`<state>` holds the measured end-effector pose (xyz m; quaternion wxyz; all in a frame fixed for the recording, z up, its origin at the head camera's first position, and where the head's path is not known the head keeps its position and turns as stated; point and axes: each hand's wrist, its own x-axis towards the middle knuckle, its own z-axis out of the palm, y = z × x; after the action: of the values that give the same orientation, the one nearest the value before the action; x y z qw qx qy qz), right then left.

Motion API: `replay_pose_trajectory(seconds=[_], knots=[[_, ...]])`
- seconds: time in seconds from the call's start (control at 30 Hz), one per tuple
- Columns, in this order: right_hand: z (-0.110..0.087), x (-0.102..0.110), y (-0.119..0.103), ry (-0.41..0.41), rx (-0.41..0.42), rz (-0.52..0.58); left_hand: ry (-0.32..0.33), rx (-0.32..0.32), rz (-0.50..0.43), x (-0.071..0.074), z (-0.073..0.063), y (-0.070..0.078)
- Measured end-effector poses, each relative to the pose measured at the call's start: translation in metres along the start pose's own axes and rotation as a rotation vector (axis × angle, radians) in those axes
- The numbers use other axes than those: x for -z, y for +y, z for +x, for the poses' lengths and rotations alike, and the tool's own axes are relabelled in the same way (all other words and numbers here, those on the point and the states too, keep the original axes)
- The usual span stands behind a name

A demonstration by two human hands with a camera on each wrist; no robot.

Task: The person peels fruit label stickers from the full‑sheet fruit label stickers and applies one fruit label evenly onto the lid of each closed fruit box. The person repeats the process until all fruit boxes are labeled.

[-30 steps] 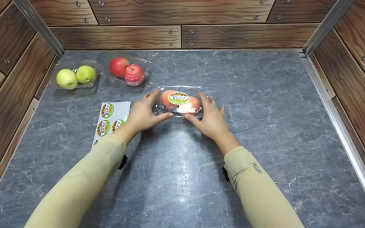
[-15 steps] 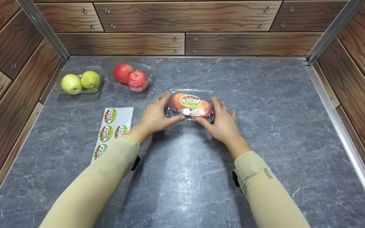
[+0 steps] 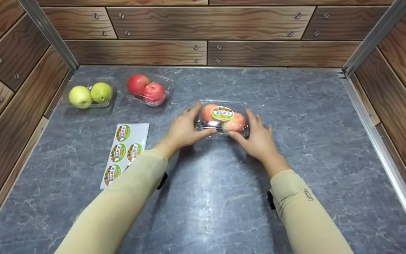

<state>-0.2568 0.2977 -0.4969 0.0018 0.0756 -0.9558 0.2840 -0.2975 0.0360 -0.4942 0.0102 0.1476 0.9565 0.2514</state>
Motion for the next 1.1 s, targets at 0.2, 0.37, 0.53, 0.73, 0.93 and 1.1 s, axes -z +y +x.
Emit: replay_pose_trajectory(seconds=[0.2, 0.37, 0.53, 0.73, 0.93, 1.1], knots=[[0.003, 0.005, 0.008, -0.021, -0.022, -0.041, -0.034, 0.001, 0.039, -0.005, 0.008, 0.007], [0.010, 0.011, 0.014, -0.036, 0.003, -0.128, -0.055, -0.021, 0.150, -0.007, 0.017, 0.012], [0.016, 0.017, 0.020, -0.059, 0.020, -0.209, -0.076, -0.029, 0.259, -0.011, 0.025, 0.017], [0.022, 0.028, 0.027, -0.082, 0.020, -0.247, -0.098, -0.027, 0.300, -0.016, 0.039, 0.026], [0.028, 0.038, 0.034, -0.097, -0.006, -0.273, -0.137, -0.035, 0.303, -0.016, 0.053, 0.037], [0.032, 0.042, 0.038, -0.103, -0.011, -0.312, -0.163, -0.021, 0.321, -0.017, 0.063, 0.047]])
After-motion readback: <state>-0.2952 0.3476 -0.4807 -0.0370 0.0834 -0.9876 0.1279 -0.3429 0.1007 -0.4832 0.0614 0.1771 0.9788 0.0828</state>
